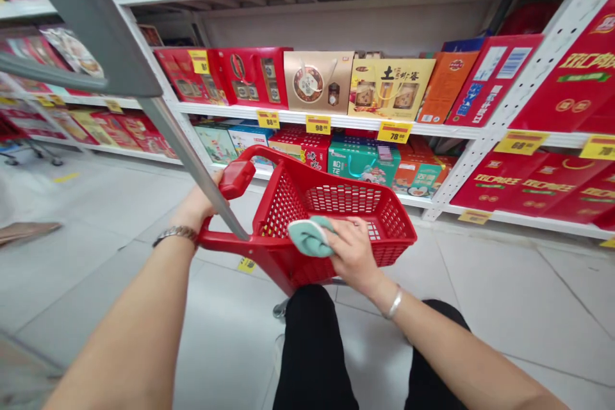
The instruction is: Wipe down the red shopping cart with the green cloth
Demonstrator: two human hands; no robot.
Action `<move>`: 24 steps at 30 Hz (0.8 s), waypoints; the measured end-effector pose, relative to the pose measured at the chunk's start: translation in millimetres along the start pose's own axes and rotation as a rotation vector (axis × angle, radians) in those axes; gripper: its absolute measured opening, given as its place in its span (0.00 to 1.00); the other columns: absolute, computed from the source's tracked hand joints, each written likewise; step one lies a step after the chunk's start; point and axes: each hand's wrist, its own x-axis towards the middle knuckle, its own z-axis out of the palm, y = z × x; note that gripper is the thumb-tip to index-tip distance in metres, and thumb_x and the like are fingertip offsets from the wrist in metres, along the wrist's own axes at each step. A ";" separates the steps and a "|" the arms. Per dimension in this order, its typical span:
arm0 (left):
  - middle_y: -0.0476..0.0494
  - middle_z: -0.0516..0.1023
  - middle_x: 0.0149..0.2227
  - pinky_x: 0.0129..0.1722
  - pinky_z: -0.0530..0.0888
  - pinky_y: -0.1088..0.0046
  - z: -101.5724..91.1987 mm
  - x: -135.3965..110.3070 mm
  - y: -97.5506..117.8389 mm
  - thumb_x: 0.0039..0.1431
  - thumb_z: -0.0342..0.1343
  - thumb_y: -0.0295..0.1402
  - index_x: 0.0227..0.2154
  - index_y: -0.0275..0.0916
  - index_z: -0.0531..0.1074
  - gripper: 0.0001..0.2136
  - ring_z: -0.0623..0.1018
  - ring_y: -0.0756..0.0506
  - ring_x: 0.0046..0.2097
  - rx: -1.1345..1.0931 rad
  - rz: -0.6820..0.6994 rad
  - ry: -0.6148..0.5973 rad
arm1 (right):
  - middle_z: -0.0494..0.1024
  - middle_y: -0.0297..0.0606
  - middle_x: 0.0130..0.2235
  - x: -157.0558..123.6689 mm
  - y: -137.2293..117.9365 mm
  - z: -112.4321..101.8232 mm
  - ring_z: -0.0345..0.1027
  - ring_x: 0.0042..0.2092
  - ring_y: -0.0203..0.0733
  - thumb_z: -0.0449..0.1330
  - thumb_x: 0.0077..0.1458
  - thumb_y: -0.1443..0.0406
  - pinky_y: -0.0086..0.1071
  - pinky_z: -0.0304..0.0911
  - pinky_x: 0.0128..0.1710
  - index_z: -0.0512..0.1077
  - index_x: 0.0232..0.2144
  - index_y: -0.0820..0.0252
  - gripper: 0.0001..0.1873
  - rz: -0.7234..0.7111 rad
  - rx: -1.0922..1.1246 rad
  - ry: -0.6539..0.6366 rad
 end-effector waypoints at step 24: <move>0.27 0.82 0.55 0.51 0.80 0.54 -5.7 -6.0 -10.3 0.44 0.67 0.26 0.72 0.34 0.60 0.48 0.84 0.29 0.53 0.058 0.023 0.083 | 0.84 0.42 0.53 -81.3 80.4 -12.4 0.72 0.49 0.44 0.55 0.64 0.75 0.42 0.58 0.54 0.79 0.55 0.52 0.24 -0.061 -0.140 -0.141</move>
